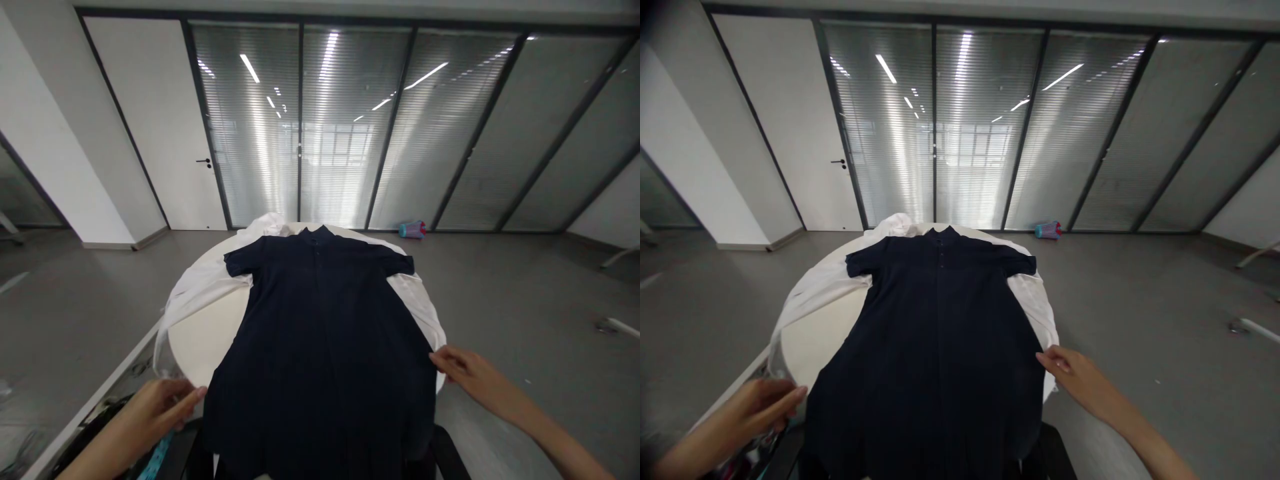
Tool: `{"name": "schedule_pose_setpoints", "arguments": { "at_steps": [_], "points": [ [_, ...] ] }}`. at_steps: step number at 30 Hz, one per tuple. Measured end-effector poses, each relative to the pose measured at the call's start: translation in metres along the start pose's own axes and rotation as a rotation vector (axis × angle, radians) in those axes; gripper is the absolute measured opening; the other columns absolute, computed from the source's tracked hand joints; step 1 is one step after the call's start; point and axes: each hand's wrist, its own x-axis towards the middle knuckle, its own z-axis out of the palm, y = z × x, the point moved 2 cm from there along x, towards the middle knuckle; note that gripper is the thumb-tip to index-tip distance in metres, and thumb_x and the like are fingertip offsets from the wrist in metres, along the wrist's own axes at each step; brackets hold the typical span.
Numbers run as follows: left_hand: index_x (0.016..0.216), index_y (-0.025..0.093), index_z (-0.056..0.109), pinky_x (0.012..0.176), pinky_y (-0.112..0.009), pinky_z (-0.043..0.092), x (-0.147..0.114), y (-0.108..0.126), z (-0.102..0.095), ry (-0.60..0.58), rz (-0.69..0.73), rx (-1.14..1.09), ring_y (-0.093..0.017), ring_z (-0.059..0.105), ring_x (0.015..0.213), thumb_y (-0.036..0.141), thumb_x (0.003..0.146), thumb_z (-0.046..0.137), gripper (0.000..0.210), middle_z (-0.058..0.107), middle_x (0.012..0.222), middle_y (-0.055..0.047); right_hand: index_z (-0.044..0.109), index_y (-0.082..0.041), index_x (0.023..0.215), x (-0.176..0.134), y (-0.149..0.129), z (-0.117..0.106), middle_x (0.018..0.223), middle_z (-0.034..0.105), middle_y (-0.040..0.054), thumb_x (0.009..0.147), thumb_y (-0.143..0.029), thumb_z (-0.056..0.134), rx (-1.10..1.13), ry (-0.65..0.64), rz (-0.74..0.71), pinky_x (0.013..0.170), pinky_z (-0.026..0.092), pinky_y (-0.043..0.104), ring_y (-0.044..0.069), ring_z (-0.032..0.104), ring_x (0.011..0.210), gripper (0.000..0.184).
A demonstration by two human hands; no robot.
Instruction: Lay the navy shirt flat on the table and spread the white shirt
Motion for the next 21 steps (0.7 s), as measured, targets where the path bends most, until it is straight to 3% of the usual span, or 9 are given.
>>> {"name": "schedule_pose_setpoints", "arguments": {
  "at_steps": [3, 5, 8, 11, 16, 21],
  "points": [
    [0.081, 0.022, 0.074, 0.068, -0.028, 0.055, -0.014, -0.011, 0.021, 0.07, -0.01, -0.162, -0.027, 0.07, 0.082, 0.07, 0.068, 0.071, 0.05, 0.075, 0.085, -0.006, 0.073, -0.022, 0.096, -0.02, 0.012, 0.016, 0.092, 0.076, 0.0095, 0.084, -0.075, 0.047, 0.102, -0.099, 0.053, 0.069, 0.056, 0.031, 0.025, 0.072, 0.081, 0.06],
    [0.084, 0.022, 0.075, 0.073, -0.03, 0.057, -0.015, -0.017, 0.032, 0.061, -0.008, -0.287, -0.029, 0.07, 0.089, 0.071, 0.064, 0.074, 0.053, 0.075, 0.092, -0.007, 0.072, -0.023, 0.104, -0.028, 0.017, 0.027, 0.105, 0.076, 0.0115, 0.078, -0.078, 0.052, 0.186, -0.088, 0.089, 0.072, 0.059, 0.034, 0.029, 0.073, 0.092, 0.064],
    [0.081, 0.019, 0.073, 0.072, -0.03, 0.056, -0.014, -0.021, 0.043, -0.046, 0.062, -0.449, -0.026, 0.068, 0.083, 0.066, 0.067, 0.077, 0.049, 0.073, 0.085, -0.007, 0.069, -0.022, 0.111, -0.035, 0.02, 0.042, 0.113, 0.074, 0.0146, 0.067, -0.081, 0.059, 0.294, -0.05, 0.148, 0.078, 0.061, 0.038, 0.033, 0.072, 0.1, 0.074],
    [0.077, 0.017, 0.07, 0.07, -0.027, 0.053, -0.018, -0.023, 0.048, -0.054, 0.118, -0.563, -0.021, 0.065, 0.076, 0.057, 0.072, 0.079, 0.041, 0.07, 0.078, -0.005, 0.069, -0.019, 0.111, -0.04, 0.02, 0.051, 0.118, 0.072, 0.0169, 0.06, -0.08, 0.066, 0.388, -0.019, 0.197, 0.088, 0.06, 0.044, 0.036, 0.071, 0.104, 0.08],
    [0.092, 0.018, 0.074, 0.069, -0.026, 0.052, -0.029, -0.024, 0.06, -0.092, 0.069, -0.569, -0.019, 0.063, 0.075, 0.053, 0.076, 0.077, 0.039, 0.07, 0.083, -0.005, 0.072, -0.019, 0.11, -0.055, 0.013, 0.055, 0.122, 0.072, 0.0128, 0.073, -0.067, 0.07, 0.661, -0.056, 0.189, 0.109, 0.048, 0.045, 0.034, 0.063, 0.122, 0.06],
    [0.07, 0.015, 0.071, 0.05, -0.022, 0.042, -0.036, -0.018, 0.066, -0.081, 0.006, -0.45, -0.013, 0.051, 0.053, 0.069, 0.066, 0.077, 0.054, 0.061, 0.059, -0.002, 0.074, -0.019, 0.112, -0.068, -0.003, 0.047, 0.119, 0.073, 0.0114, 0.078, -0.057, 0.073, 0.87, -0.221, 0.226, 0.107, 0.05, 0.046, 0.033, 0.068, 0.114, 0.051]
  ]
}}
